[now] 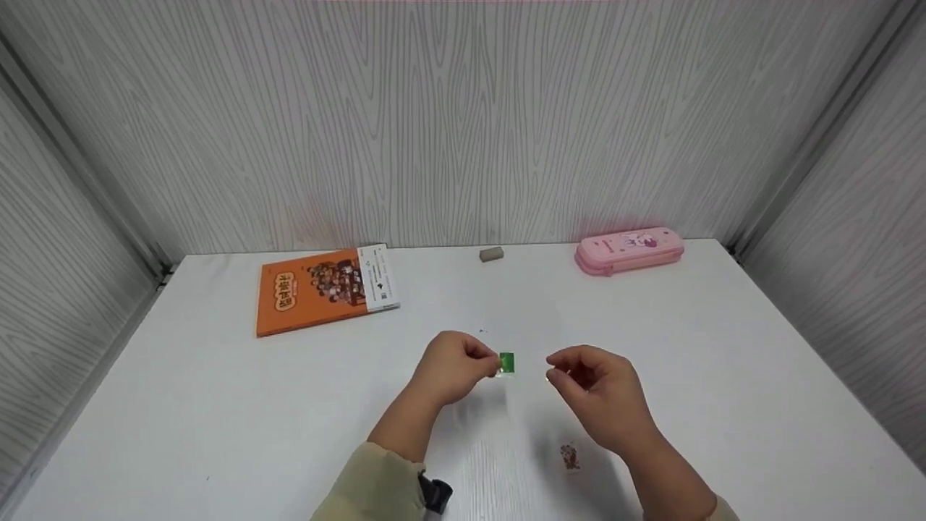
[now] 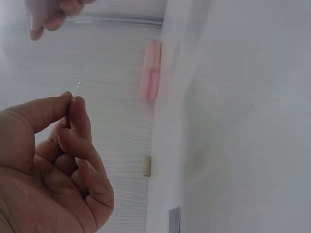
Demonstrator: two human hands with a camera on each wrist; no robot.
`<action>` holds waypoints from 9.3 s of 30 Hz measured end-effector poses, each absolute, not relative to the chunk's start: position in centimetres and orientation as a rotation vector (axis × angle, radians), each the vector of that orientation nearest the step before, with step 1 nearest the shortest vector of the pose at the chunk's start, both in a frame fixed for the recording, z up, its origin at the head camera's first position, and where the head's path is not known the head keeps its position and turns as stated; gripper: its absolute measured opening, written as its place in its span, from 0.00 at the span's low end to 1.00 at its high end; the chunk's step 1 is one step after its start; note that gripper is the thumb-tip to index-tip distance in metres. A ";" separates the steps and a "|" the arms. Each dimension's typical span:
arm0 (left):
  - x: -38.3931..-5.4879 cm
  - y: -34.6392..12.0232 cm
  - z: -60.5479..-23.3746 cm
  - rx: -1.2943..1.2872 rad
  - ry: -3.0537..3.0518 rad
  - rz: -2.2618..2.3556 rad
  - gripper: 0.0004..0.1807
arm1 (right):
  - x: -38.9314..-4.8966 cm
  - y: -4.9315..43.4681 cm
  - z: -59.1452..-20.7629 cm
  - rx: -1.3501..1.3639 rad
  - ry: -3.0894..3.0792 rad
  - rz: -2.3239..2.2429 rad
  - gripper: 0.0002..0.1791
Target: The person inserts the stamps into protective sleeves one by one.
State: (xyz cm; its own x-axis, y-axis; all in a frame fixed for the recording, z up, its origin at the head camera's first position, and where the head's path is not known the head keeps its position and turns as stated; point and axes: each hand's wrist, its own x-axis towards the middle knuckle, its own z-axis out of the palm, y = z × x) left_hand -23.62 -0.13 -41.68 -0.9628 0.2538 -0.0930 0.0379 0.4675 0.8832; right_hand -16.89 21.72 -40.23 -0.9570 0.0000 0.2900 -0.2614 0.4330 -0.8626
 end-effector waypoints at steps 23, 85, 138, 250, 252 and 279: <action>-27.3 1.4 -43.2 0.061 2.784 0.836 0.12 | -17.2 22.3 -40.2 0.230 -2.397 1.551 0.10; -17.9 6.3 -44.8 0.381 2.386 1.197 0.13 | -16.4 27.1 -45.1 0.512 -3.087 1.313 0.07; -25.0 9.5 -45.5 0.072 2.857 0.996 0.24 | -19.7 29.3 -47.2 -0.413 -2.516 1.871 0.06; -19.7 4.2 -43.2 0.381 2.373 1.996 0.05 | -16.3 23.7 -42.1 -0.022 -2.226 1.841 0.02; -19.6 4.3 -43.2 0.381 2.381 1.993 0.05 | -16.3 23.7 -42.0 -0.026 -2.239 1.802 0.02; -19.3 4.7 -43.3 0.435 2.307 2.088 0.05 | -15.8 23.5 -42.0 0.107 -2.206 1.650 0.07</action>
State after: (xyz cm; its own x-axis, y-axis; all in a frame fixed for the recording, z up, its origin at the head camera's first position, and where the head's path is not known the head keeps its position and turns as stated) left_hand -19.34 4.69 -43.31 -0.9617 0.2033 0.1841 0.2034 0.0786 0.9759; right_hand -15.84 23.52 -41.99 -0.9239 0.1650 0.3451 -0.2846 0.3066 -0.9083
